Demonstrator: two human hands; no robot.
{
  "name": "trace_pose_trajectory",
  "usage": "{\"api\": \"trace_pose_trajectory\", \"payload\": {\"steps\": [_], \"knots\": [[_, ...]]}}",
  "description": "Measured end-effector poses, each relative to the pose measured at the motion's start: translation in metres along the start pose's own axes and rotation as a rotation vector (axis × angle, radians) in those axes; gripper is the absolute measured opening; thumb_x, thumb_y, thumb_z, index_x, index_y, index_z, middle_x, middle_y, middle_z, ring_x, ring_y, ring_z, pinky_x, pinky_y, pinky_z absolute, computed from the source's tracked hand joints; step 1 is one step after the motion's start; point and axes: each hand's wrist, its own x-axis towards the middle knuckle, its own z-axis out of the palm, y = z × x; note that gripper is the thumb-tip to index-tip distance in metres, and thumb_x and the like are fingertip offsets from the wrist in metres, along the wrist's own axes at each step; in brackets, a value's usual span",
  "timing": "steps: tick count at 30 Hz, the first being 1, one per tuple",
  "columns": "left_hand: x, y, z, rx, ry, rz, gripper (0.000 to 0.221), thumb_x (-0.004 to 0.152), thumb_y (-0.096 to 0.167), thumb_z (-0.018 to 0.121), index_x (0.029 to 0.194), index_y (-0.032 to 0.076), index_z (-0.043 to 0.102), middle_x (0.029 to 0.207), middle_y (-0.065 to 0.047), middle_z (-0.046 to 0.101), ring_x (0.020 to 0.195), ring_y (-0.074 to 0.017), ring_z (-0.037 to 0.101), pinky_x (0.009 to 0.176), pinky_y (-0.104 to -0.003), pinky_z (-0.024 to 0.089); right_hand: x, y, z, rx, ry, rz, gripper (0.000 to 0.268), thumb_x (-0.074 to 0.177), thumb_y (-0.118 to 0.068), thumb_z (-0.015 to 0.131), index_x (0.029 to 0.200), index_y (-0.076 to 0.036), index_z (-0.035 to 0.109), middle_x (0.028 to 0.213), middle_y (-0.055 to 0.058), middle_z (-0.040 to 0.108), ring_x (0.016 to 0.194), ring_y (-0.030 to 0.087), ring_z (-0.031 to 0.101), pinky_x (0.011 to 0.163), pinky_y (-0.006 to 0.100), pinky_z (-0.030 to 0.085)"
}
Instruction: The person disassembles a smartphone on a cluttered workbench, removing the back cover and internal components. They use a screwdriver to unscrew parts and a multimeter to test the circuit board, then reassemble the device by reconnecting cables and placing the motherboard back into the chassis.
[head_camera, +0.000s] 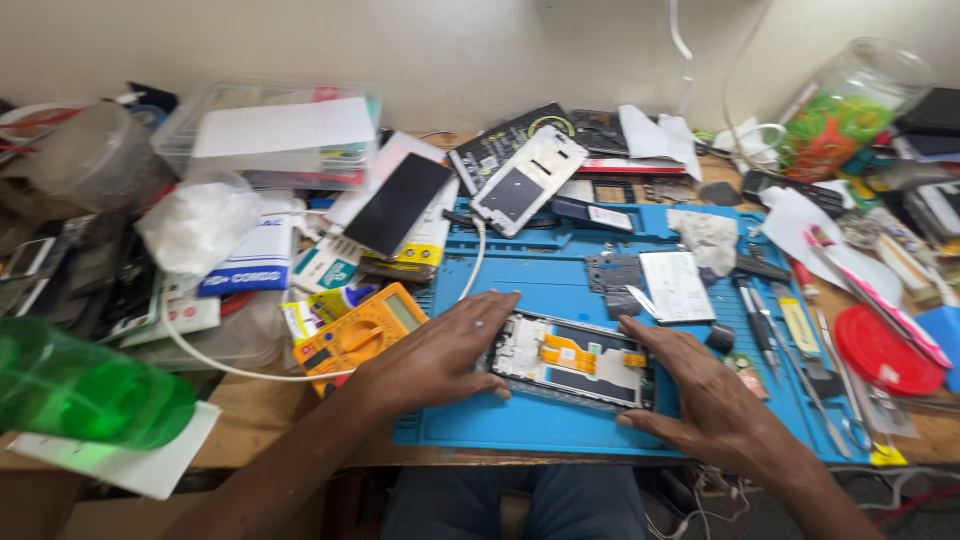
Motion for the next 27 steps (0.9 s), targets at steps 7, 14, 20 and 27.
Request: {"api": "trace_pose_trajectory", "payload": {"steps": [7,14,20,27], "knots": [[-0.031,0.02,-0.001,0.074,-0.036,-0.085,0.094,0.082,0.04,0.081,0.151,-0.005,0.036,0.148,-0.024,0.049,0.143,-0.037,0.043,0.121,-0.044,0.033,0.017,0.006,0.0,-0.055,-0.199,0.151,0.109,0.066,-0.036,0.095,0.158,-0.028,0.037,0.15,0.009,0.054,0.135,0.027,0.052,0.114,0.043,0.043],[-0.043,0.029,0.019,0.193,0.172,0.028,0.065,0.096,0.038,0.068,0.143,-0.004,0.052,0.15,-0.022,0.049,0.145,-0.0386,0.04,0.118,-0.049,0.032,0.007,0.011,0.012,-0.098,-0.001,-0.109,0.099,0.065,-0.031,0.086,0.154,-0.018,0.045,0.149,0.016,0.057,0.134,0.035,0.051,0.11,0.049,0.041],[-0.039,0.024,0.023,0.22,0.138,-0.016,0.045,0.097,0.033,0.064,0.133,0.005,0.063,0.149,-0.014,0.053,0.146,-0.0346,0.04,0.115,-0.051,0.033,0.014,0.002,0.013,-0.122,-0.03,-0.064,0.094,0.067,-0.035,0.09,0.151,-0.019,0.049,0.143,0.012,0.062,0.128,0.032,0.055,0.107,0.048,0.043],[-0.04,0.027,0.023,0.277,0.155,0.017,0.044,0.097,0.028,0.065,0.132,0.002,0.062,0.147,-0.017,0.053,0.144,-0.0357,0.041,0.116,-0.051,0.034,0.014,-0.005,0.013,-0.113,0.015,-0.093,0.089,0.065,-0.032,0.087,0.147,-0.018,0.053,0.138,0.012,0.063,0.128,0.032,0.056,0.108,0.047,0.043]]}}
